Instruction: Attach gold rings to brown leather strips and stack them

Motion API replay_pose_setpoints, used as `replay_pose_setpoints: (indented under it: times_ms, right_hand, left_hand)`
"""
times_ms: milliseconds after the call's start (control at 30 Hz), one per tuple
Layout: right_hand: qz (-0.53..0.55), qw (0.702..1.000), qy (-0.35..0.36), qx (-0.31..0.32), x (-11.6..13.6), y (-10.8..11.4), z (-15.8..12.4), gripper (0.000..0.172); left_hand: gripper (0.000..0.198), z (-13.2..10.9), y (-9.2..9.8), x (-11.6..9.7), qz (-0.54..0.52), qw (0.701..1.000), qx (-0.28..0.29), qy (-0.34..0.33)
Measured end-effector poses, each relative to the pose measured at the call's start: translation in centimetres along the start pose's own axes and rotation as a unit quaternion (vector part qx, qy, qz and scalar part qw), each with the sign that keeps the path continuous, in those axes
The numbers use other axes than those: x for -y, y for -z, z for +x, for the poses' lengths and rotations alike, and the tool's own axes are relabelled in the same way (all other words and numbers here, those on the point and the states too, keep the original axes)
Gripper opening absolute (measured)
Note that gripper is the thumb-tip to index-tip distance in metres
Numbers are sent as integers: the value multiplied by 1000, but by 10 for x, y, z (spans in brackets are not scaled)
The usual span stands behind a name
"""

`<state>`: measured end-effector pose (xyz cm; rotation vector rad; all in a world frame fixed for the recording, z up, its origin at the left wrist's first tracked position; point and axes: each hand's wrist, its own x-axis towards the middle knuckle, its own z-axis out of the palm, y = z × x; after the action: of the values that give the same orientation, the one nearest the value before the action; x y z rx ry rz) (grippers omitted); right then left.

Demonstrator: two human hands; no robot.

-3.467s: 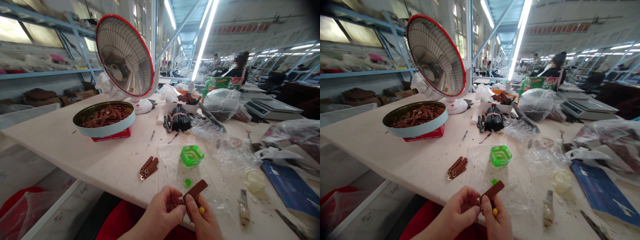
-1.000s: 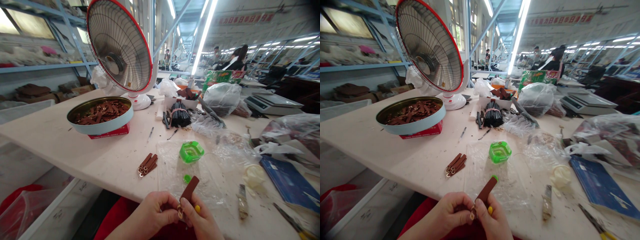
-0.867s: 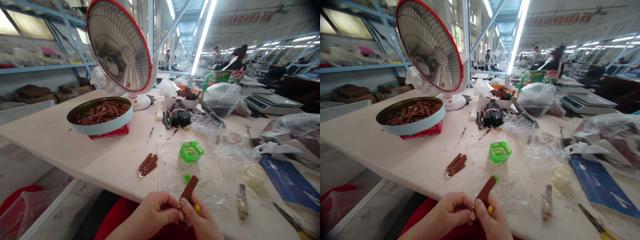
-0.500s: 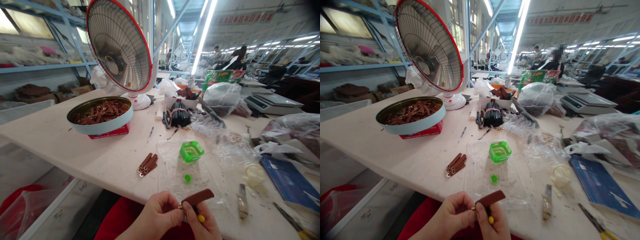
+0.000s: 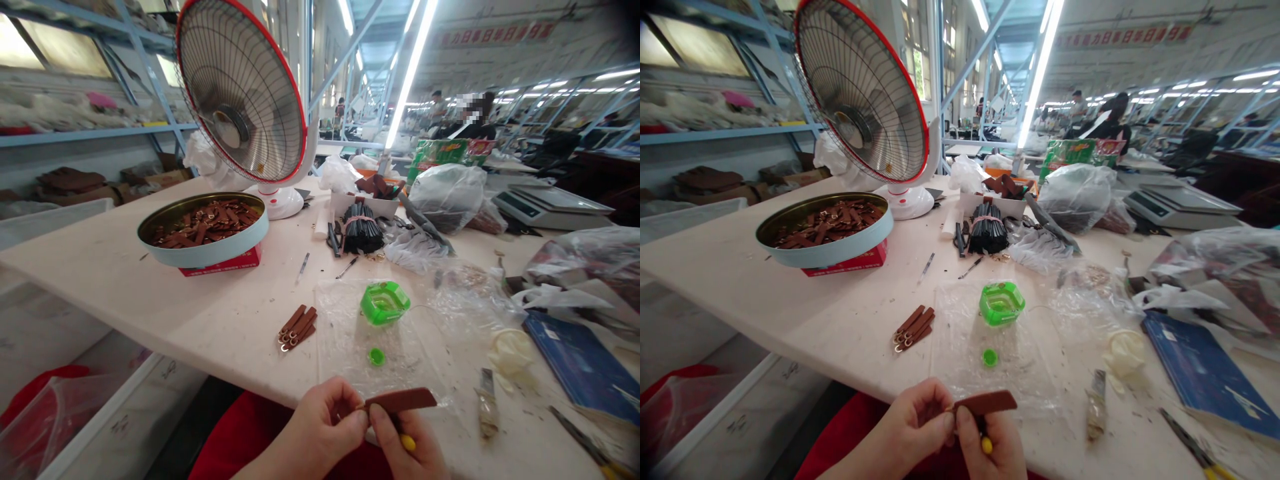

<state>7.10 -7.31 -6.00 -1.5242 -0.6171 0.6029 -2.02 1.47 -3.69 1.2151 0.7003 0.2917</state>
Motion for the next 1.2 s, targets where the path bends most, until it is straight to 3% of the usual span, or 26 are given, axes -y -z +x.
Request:
replay_pose_setpoints:
  times_ms: [167,400,633,800,867,1000,1200]
  right_hand:
    - [-28,999,0,41,-8,2,6,31]
    - [-45,996,-12,78,-11,2,21,29]
    - [-25,988,-52,143,-21,13,36,28]
    - [-26,989,-43,138,-26,15,42,30]
    - [-32,992,-33,116,-24,20,45,34]
    - [-77,997,20,-14,-19,42,54,39]
    - [-74,991,-17,-114,-31,57,69,45]
  left_hand:
    - [25,2,6,5,15,1000,17,-20]
    - [8,16,3,10,98,992,-61,-42]
    - [6,25,-1,11,50,998,-26,22]
    - [14,33,1,13,70,997,-18,16]
    - [8,36,1,11,72,997,-34,23]
    - [3,40,0,7,23,997,-53,52]
    - [8,47,-2,6,-11,997,-42,60]
